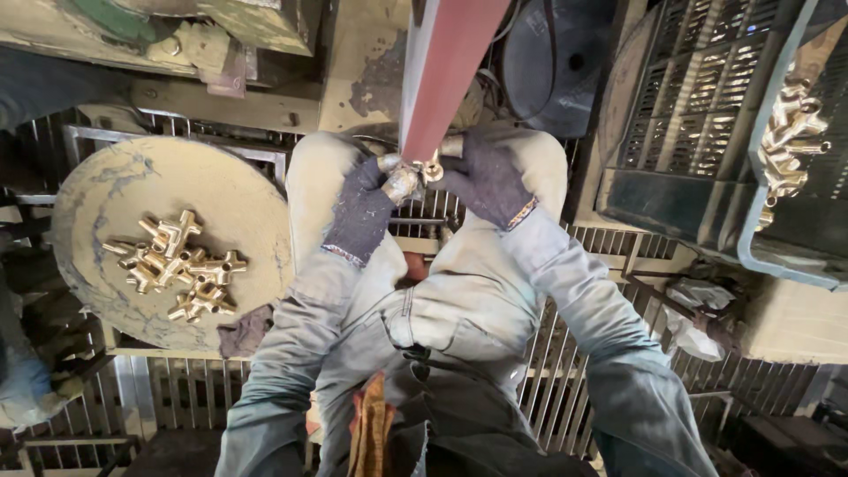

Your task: The person sits on a metal grate floor and repeatedly presses small brass-colored metal parts against a vertical rotating buffing wheel. They hold the parts with gloved hands, rotate them to contact different surfaces, and place finished pieces into a nearby bin.

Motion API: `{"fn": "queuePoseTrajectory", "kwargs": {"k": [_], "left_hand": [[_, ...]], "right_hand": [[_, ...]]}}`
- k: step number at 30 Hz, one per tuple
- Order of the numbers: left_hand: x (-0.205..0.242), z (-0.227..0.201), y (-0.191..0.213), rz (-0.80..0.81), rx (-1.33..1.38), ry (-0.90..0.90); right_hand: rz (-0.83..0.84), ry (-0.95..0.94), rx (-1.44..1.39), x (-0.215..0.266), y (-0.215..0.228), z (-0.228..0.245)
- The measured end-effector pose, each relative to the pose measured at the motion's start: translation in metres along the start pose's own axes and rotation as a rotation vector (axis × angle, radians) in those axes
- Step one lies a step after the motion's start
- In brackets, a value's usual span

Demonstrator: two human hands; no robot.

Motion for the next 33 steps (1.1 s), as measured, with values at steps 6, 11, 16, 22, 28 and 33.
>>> {"fn": "queuePoseTrajectory", "kwargs": {"k": [6,11,16,22,28,33], "left_hand": [[-0.001,-0.006,-0.001,-0.035,-0.061,0.026],[-0.003,-0.005,0.001,-0.052,-0.077,0.038],[-0.008,-0.009,0.001,-0.077,-0.116,0.062],[0.011,-0.029,-0.018,0.003,-0.265,0.109],[0.082,-0.048,-0.038,0.248,-0.310,-0.094],[0.100,-0.045,-0.039,0.191,-0.165,-0.059]], "right_hand": [[0.069,-0.163,0.154,-0.002,-0.001,-0.015],[0.031,0.260,0.688,-0.007,-0.009,-0.010],[0.279,-0.546,-0.447,-0.010,-0.027,-0.044],[0.009,0.231,0.350,0.000,-0.004,-0.005],[0.149,-0.172,-0.453,0.077,-0.019,0.015],[0.105,-0.253,-0.474,0.099,-0.026,0.036]]}}
Point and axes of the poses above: each hand's wrist, its own x-axis away from the middle knuckle, its own y-axis out of the back of the hand, z = x × y, the point moved 5 cm from there along -x, towards the middle knuckle, and after that the axes turned 15 degrees about x, right-handed, at the moved point
